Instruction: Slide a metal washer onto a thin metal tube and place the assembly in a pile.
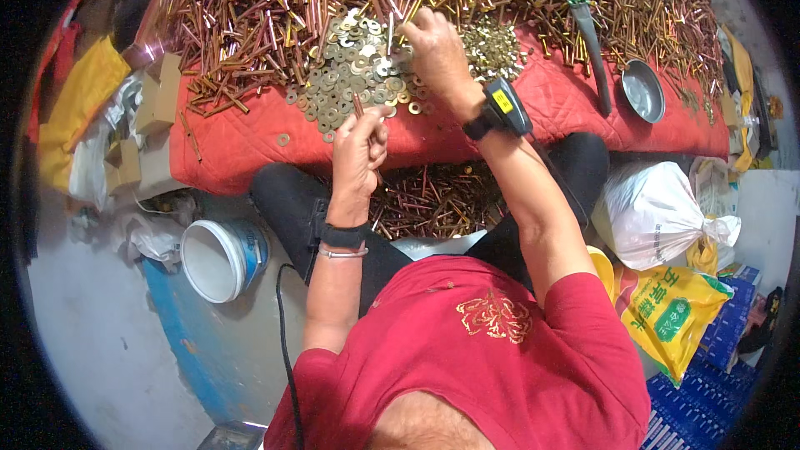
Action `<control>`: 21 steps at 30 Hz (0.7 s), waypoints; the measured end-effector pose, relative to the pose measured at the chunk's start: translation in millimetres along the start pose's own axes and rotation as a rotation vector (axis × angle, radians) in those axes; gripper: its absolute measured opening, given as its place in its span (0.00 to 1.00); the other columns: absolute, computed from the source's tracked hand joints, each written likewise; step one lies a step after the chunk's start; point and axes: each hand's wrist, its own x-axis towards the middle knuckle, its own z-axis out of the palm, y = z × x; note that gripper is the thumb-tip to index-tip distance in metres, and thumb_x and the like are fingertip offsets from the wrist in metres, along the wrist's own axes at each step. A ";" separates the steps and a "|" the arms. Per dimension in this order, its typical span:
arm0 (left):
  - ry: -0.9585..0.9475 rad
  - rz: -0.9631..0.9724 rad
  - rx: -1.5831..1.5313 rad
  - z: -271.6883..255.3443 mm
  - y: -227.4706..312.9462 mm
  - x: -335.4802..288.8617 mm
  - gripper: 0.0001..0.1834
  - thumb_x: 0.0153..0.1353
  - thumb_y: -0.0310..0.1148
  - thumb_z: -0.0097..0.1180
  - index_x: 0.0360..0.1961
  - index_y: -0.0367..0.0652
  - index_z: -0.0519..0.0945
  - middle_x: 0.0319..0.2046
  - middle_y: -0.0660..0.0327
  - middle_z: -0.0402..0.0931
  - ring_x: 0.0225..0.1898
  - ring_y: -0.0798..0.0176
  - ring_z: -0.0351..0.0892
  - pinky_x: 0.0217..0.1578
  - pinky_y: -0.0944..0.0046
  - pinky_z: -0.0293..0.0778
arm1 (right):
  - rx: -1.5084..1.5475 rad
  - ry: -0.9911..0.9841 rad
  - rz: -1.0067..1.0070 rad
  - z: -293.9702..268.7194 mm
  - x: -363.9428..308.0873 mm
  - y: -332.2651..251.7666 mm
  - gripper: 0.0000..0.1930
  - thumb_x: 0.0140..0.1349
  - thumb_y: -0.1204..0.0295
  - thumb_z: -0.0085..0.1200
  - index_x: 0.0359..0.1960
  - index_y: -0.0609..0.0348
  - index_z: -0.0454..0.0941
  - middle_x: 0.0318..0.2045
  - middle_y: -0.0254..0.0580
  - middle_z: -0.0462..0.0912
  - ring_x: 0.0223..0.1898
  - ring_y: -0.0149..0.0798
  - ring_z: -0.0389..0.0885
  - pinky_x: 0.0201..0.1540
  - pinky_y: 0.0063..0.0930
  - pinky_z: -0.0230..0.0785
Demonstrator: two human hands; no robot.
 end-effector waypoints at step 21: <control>0.223 0.449 0.890 22.8 36.8 120.3 0.10 0.48 0.32 0.64 0.27 0.37 0.79 0.19 0.64 0.76 0.17 0.71 0.71 0.18 0.70 0.67 | 0.064 0.062 0.011 -37.8 11.0 50.6 0.06 0.53 0.71 0.56 0.27 0.56 0.71 0.27 0.42 0.73 0.30 0.48 0.76 0.32 0.37 0.70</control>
